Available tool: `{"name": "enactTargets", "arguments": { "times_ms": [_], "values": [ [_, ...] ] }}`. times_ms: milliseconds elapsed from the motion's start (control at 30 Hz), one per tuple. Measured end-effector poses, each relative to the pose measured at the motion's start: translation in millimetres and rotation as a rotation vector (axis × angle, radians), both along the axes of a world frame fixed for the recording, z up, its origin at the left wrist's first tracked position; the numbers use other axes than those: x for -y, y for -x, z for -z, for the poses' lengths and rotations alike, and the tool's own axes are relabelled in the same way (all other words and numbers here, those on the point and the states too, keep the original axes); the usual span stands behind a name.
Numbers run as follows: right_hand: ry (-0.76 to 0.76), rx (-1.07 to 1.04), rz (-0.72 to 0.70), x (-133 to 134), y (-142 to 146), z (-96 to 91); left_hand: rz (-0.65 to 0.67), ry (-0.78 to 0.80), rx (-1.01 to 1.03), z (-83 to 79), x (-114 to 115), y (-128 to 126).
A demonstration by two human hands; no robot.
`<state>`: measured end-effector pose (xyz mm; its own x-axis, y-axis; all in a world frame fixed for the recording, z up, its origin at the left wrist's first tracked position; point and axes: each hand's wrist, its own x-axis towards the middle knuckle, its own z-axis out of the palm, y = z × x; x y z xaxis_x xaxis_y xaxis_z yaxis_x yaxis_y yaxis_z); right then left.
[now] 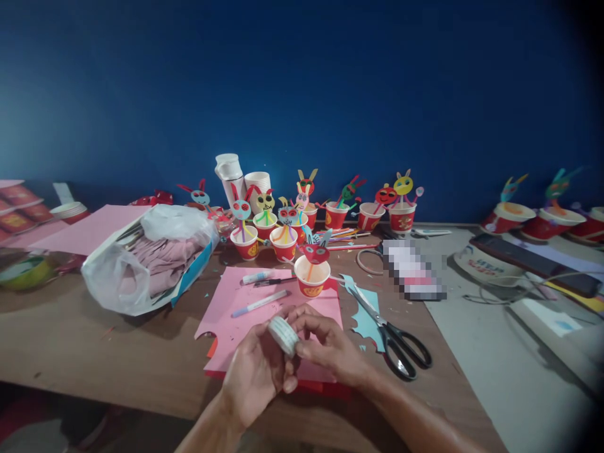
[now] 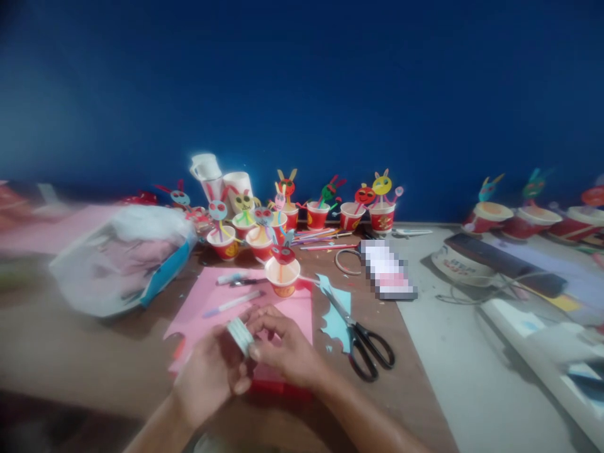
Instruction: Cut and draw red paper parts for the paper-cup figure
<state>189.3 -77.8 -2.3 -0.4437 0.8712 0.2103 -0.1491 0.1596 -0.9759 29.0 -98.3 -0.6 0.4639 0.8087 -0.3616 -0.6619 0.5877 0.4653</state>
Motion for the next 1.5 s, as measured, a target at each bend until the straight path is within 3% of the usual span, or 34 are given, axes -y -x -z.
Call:
{"name": "enactTargets", "arguments": {
  "times_ms": [233, 400, 700, 933, 1100, 1267, 1367, 1500],
  "values": [
    [0.148, -0.187, -0.092, 4.6, 4.0, 9.0, 0.026, -0.087, 0.019, 3.3, 5.8, -4.5],
    [0.286, -0.310, -0.172, 8.1, 9.5, 13.2, -0.045, -0.133, -0.088, 1.2, 10.5, -13.9],
    [0.354, -0.334, -0.153, 5.1, 9.4, 16.3, -0.151, -0.150, -0.232, -1.2, 15.0, -21.5],
    [0.276, -0.313, -0.187, 4.8, 3.6, 8.6, 0.010, -0.035, -0.038, -2.0, 4.0, -13.3],
    [0.307, -0.286, -0.210, 4.7, 2.2, 6.8, 0.034, 0.004, -0.011, -7.3, 1.4, -15.2],
    [0.344, -0.288, -0.217, 4.9, 2.0, 4.5, 0.073, -0.118, -0.186, -16.8, 2.1, -17.5],
    [0.235, -0.213, -0.106, 4.5, 0.7, 0.5, 0.040, -0.171, -0.276, -16.8, 1.3, -9.2],
    [0.121, -0.013, 0.016, 3.8, -2.0, -3.2, -0.032, -0.417, -0.634, -12.7, -0.9, 4.4]
  ]
}}
